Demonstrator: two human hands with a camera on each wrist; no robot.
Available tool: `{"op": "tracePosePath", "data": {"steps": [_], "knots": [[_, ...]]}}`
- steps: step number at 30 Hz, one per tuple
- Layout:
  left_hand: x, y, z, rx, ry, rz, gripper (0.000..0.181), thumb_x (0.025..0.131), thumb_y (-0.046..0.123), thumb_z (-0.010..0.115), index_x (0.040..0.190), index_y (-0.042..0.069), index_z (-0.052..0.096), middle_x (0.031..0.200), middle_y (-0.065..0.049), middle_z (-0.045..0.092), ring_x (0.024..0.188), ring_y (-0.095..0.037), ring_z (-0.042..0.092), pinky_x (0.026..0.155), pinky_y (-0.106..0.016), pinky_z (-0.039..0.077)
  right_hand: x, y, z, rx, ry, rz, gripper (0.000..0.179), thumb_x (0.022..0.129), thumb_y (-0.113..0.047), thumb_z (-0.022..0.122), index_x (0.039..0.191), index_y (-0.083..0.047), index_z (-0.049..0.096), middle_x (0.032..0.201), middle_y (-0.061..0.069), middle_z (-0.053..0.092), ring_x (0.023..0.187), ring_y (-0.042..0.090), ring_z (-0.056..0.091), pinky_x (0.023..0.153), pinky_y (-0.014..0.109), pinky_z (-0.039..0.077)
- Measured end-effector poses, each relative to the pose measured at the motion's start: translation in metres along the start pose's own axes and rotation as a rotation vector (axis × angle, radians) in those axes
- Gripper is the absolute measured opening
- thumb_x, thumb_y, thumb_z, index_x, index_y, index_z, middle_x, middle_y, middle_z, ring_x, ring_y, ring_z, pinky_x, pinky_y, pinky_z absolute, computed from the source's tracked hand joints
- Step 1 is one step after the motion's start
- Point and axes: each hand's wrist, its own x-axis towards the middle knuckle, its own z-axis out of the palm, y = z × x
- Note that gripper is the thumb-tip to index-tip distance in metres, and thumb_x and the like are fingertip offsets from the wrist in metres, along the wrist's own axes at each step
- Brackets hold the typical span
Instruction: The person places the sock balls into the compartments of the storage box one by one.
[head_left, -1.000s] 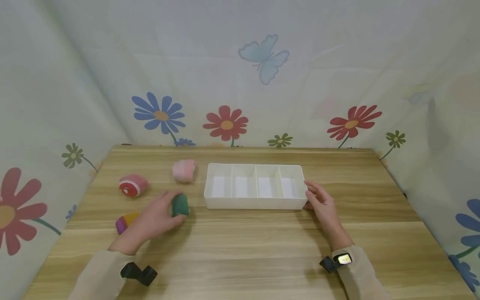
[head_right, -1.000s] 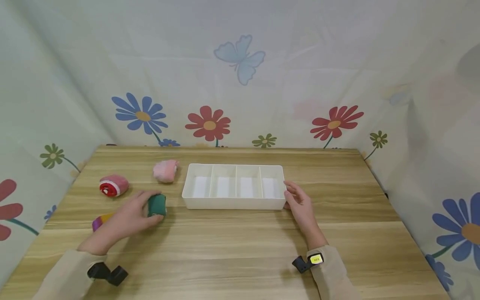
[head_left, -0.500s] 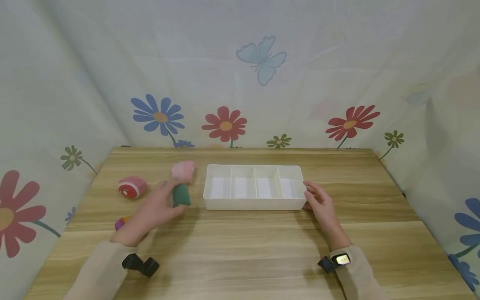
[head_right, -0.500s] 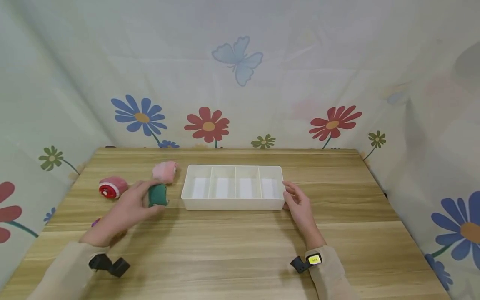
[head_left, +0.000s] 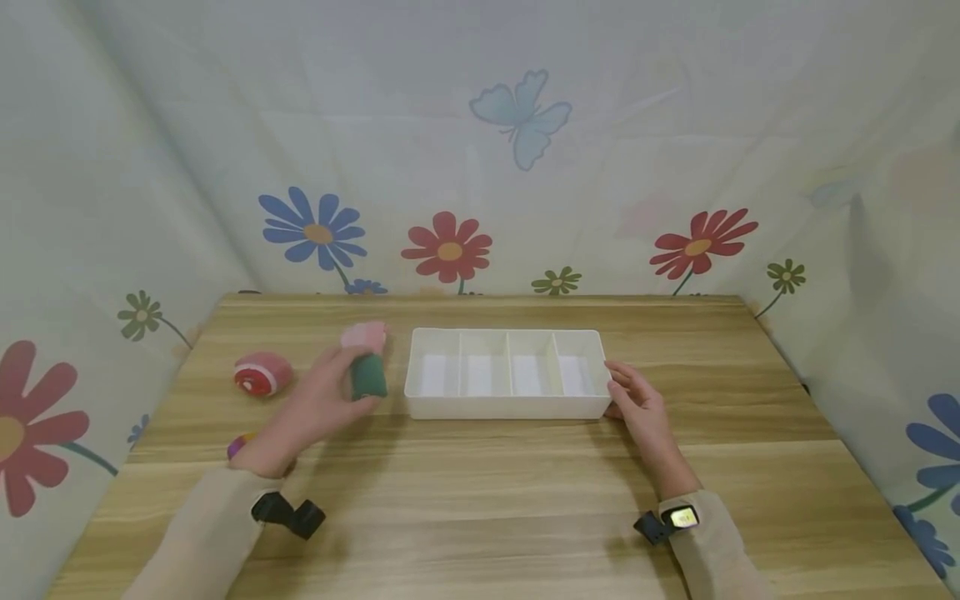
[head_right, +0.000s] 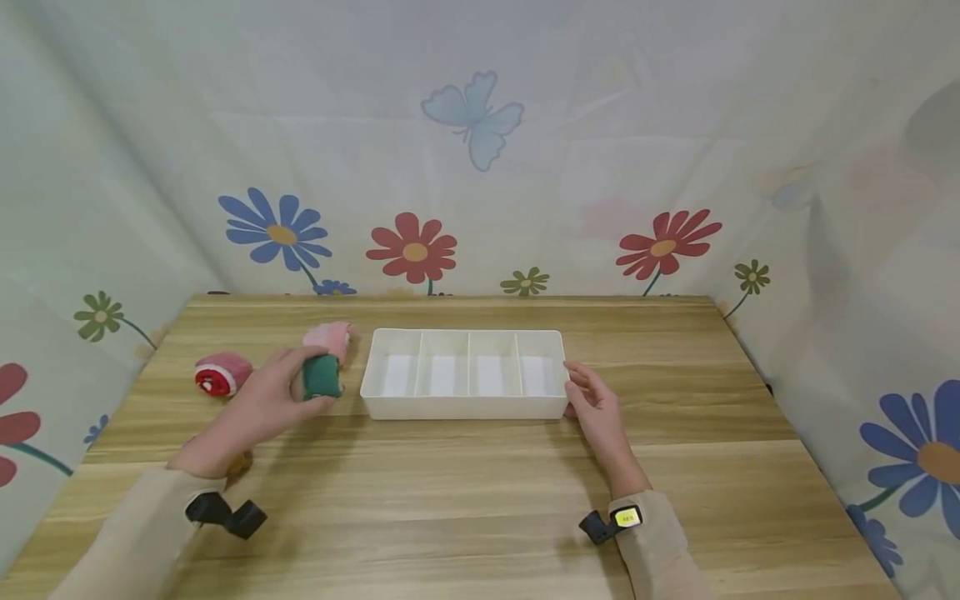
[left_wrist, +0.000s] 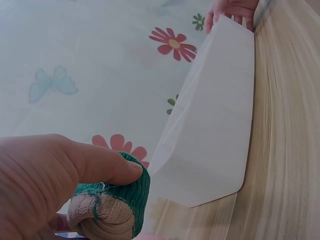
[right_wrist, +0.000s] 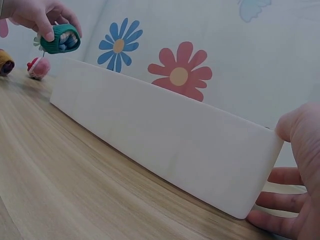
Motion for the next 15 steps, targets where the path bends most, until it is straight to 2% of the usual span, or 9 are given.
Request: {"op": "tracePosePath", "data": {"steps": [3, 10, 15], "knots": [[0.003, 0.002, 0.000, -0.002, -0.002, 0.010, 0.068, 0.075, 0.021, 0.075, 0.133, 0.007, 0.044, 0.126, -0.024, 0.043, 0.105, -0.038, 0.048, 0.081, -0.055, 0.046, 0.000, 0.000, 0.000, -0.005, -0.002, -0.004, 0.040, 0.096, -0.021, 0.051, 0.132, -0.003, 0.047, 0.126, 0.021, 0.050, 0.092, 0.014, 0.057, 0.071, 0.032, 0.053], [0.012, 0.005, -0.001, -0.029, 0.020, 0.082, 0.070, 0.073, 0.017, 0.077, 0.134, 0.011, 0.044, 0.134, -0.021, 0.041, 0.109, -0.035, 0.046, 0.085, -0.055, 0.044, 0.000, -0.001, 0.000, -0.013, 0.000, 0.005, 0.040, 0.096, -0.021, 0.052, 0.132, -0.004, 0.048, 0.126, 0.020, 0.050, 0.092, 0.014, 0.057, 0.072, 0.034, 0.053], [0.018, 0.008, 0.000, -0.020, 0.031, 0.128, 0.064, 0.073, 0.016, 0.077, 0.129, 0.011, 0.047, 0.135, -0.017, 0.042, 0.109, -0.033, 0.046, 0.083, -0.052, 0.046, 0.000, -0.001, 0.000, -0.015, 0.002, 0.003, 0.040, 0.096, -0.021, 0.051, 0.132, -0.004, 0.048, 0.126, 0.019, 0.050, 0.093, 0.015, 0.057, 0.072, 0.034, 0.053]]}}
